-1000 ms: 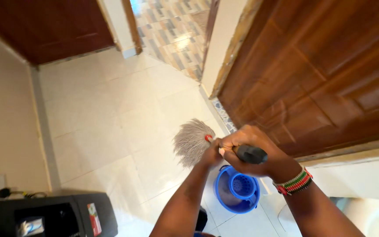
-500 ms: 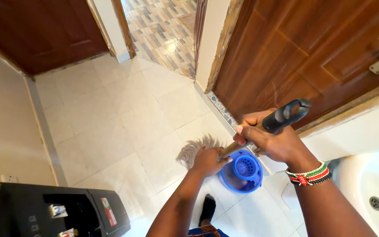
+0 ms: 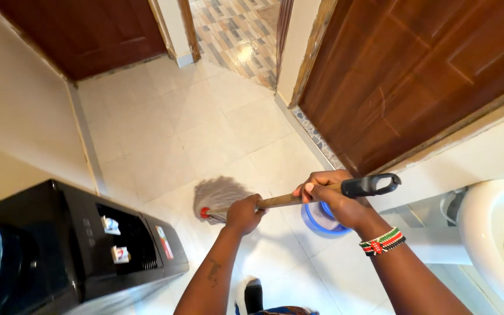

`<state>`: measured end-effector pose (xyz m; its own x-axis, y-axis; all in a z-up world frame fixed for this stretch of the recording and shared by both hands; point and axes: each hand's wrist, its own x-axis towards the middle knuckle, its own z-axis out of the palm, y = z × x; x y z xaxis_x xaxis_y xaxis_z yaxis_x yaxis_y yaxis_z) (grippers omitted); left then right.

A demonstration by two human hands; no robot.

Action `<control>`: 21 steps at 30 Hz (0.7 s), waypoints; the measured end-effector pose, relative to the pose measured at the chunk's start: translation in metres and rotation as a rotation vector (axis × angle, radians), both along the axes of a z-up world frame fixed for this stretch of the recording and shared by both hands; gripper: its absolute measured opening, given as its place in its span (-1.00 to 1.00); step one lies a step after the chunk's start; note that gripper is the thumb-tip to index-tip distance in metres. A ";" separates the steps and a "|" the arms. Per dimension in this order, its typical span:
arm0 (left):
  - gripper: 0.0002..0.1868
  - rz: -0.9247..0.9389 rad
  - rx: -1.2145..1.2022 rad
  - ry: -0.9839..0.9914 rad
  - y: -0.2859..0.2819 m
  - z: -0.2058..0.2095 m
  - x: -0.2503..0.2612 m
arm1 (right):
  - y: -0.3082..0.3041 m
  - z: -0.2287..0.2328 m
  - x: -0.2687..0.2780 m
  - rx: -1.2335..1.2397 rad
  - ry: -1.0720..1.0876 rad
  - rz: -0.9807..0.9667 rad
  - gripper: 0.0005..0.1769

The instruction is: The person mops a tiled hallway and wash area using a mop and a blue bucket filled with soapy water.

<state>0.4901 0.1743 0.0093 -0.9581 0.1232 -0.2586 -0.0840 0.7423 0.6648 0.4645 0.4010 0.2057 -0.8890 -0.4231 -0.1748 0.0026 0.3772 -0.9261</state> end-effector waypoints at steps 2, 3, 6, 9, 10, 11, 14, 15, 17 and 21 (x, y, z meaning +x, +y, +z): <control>-0.91 0.054 0.058 -0.008 0.004 -0.016 0.027 | 0.011 -0.007 0.016 0.005 -0.012 0.057 -0.65; -0.90 0.053 0.079 0.037 0.010 -0.024 0.041 | 0.017 -0.009 0.024 0.008 -0.012 0.084 -0.64; -0.88 0.043 0.127 0.139 0.036 -0.038 0.078 | 0.047 -0.002 0.054 -0.067 -0.082 0.144 -0.66; -0.90 -0.002 0.152 0.146 0.088 -0.032 0.107 | 0.092 0.018 0.084 -0.041 -0.029 0.176 -0.68; -0.89 -0.019 0.165 0.136 0.106 -0.026 0.113 | 0.106 0.026 0.093 -0.033 -0.031 0.173 -0.68; -0.87 -0.043 0.180 0.122 0.125 -0.021 0.121 | 0.121 0.035 0.105 -0.024 -0.037 0.163 -0.67; -0.86 -0.114 0.263 0.104 0.181 -0.009 0.138 | 0.163 0.063 0.144 0.033 0.071 0.177 -0.71; -0.84 -0.141 0.295 0.132 0.199 -0.006 0.143 | 0.174 0.073 0.155 0.063 0.137 0.185 -0.73; -0.79 -0.194 0.364 0.183 0.236 -0.004 0.157 | 0.196 0.091 0.179 0.154 0.184 0.218 -0.70; -0.82 -0.325 0.536 0.130 0.311 -0.007 0.177 | 0.237 0.115 0.217 0.346 0.182 0.207 -0.68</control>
<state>0.6674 0.4853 0.0023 -0.8695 0.4927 0.0350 0.1952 0.2776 0.9407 0.6812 0.6381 0.3210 -0.8209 -0.5399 -0.1861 -0.2571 0.6403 -0.7238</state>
